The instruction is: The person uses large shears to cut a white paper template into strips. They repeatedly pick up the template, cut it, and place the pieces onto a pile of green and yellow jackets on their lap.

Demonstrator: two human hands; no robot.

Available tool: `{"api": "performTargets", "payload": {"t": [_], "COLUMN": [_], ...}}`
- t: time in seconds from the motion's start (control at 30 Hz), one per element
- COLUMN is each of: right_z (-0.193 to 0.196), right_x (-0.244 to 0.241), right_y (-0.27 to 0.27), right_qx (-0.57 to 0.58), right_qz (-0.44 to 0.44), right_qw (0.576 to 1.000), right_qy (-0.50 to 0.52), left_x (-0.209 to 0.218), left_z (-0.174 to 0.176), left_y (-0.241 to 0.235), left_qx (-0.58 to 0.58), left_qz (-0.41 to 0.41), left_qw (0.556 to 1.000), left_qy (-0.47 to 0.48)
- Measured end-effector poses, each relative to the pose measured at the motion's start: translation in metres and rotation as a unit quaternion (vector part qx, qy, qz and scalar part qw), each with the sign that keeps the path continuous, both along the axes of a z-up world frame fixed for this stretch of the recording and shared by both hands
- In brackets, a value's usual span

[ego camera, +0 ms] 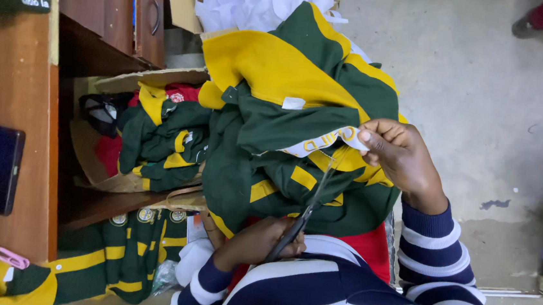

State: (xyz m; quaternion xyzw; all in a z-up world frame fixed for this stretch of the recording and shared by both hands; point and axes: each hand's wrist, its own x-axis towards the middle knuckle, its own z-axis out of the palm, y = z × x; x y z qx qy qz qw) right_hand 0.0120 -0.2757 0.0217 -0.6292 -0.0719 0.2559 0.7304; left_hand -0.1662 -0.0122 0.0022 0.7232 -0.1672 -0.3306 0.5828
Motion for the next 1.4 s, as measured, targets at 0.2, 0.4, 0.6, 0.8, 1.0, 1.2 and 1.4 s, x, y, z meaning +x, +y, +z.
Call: {"api": "performTargets", "payload": {"t": [0.2, 0.4, 0.6, 0.8, 1.0, 1.2, 1.4], "right_z": [0.002, -0.003, 0.017, 0.004, 0.007, -0.005, -0.008], "right_x": [-0.004, -0.008, -0.015, -0.017, -0.017, -0.01, -0.013], "right_y": [0.0, -0.004, -0.004, -0.004, 0.0, -0.009, 0.006], "right_qx": [-0.021, -0.056, -0.061, -0.04, -0.024, -0.011, -0.041], "right_qz": [-0.036, -0.078, -0.104, -0.061, -0.027, -0.011, 0.027], "right_qw": [0.999, 0.994, 0.985, 0.993, 0.995, 0.994, 0.993], "right_qy": [-0.006, -0.056, -0.12, -0.097, -0.093, -0.105, -0.107], "left_x": [0.011, 0.018, 0.029, 0.031, 0.036, 0.042, 0.052], "left_z": [0.002, -0.001, -0.006, -0.001, -0.024, -0.009, 0.006], "left_y": [-0.019, -0.038, -0.039, -0.047, -0.063, -0.061, -0.054], "left_qx": [0.002, -0.016, 0.064, 0.064, 0.137, 0.111, -0.214], "left_qz": [0.036, 0.079, 0.102, 0.118, 0.164, 0.201, 0.32], "left_qw": [0.995, 0.995, 0.992, 0.99, 0.977, 0.973, 0.917], "left_qy": [0.095, 0.056, 0.044, 0.041, 0.002, -0.029, 0.103]}}
